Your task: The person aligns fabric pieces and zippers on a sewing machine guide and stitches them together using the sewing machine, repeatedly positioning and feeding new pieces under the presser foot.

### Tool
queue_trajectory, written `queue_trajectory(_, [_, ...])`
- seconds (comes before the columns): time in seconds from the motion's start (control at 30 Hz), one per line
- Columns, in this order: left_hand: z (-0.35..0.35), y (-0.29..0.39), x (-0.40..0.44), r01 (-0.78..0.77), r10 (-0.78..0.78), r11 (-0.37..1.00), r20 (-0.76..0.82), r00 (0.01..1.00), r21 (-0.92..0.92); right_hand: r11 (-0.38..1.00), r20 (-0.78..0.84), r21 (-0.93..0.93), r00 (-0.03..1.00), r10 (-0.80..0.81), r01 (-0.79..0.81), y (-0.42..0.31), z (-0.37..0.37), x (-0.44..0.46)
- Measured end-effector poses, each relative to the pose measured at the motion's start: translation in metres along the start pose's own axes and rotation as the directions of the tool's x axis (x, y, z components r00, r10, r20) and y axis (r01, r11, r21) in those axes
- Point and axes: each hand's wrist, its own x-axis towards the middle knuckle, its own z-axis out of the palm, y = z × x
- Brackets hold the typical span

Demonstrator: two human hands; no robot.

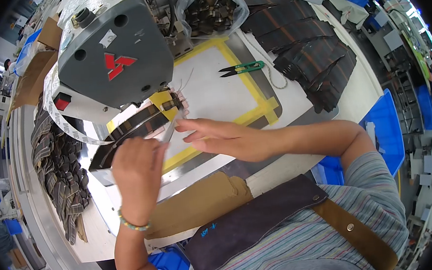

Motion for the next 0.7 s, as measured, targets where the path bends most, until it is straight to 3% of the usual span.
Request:
queue_trajectory(0.07, [0.011,0.019,0.006,-0.139,0.14,0.99,0.047,0.989,-0.025,0.958,-0.032,0.271,0.994,0.102,-0.09,0.008,0.015,0.01])
queue_trajectory(0.1, [0.025,0.022,0.003,-0.198,0.198,0.978,-0.006,0.98,-0.064,0.918,-0.026,0.374,0.988,0.152,-0.131,0.019,0.017,0.016])
queue_trajectory(0.13, [0.032,0.027,0.003,-0.195,0.196,0.978,0.004,0.981,-0.073,0.864,-0.016,0.475,0.979,0.202,-0.17,0.025,0.018,0.02])
queue_trajectory(0.17, [0.037,0.032,0.002,-0.191,0.193,0.978,0.015,0.981,-0.083,0.883,-0.055,0.42,0.966,0.254,-0.209,0.027,0.015,0.022])
queue_trajectory(0.2, [0.038,0.034,0.001,-0.186,0.19,0.978,0.028,0.981,-0.092,0.988,-0.145,0.119,0.983,0.113,-0.096,0.024,0.007,0.026])
queue_trajectory(0.23, [0.036,0.032,-0.001,-0.193,0.199,0.974,0.039,0.979,-0.121,0.979,-0.184,-0.203,0.982,-0.05,0.012,0.02,-0.006,0.031])
queue_trajectory(0.27, [0.032,0.029,-0.003,-0.22,0.227,0.969,0.048,0.973,-0.11,0.856,-0.167,-0.506,0.962,-0.215,0.103,0.016,-0.021,0.037])
queue_trajectory(0.33, [0.023,0.019,-0.006,-0.273,0.279,0.958,0.063,0.958,-0.085,0.804,-0.225,-0.577,0.974,0.01,-0.141,0.017,-0.061,0.053])
queue_trajectory(0.43, [0.031,-0.012,-0.009,-0.244,0.252,0.966,0.101,0.962,-0.088,0.589,-0.097,-0.808,0.983,-0.157,0.014,0.026,-0.099,0.071])
queue_trajectory(0.53, [0.041,-0.032,0.008,-0.227,0.239,0.969,0.149,0.959,-0.097,0.615,0.069,-0.776,0.988,-0.135,0.138,0.01,-0.091,0.098])
queue_trajectory(0.57, [0.048,-0.036,0.015,-0.246,0.254,0.967,0.143,0.956,-0.072,0.65,0.077,-0.749,0.991,-0.105,0.127,0.016,-0.09,0.11])
queue_trajectory(0.7, [0.073,-0.045,0.017,-0.239,0.245,0.969,0.129,0.961,-0.064,0.513,-0.052,-0.858,0.997,-0.063,-0.012,0.023,-0.077,0.124])
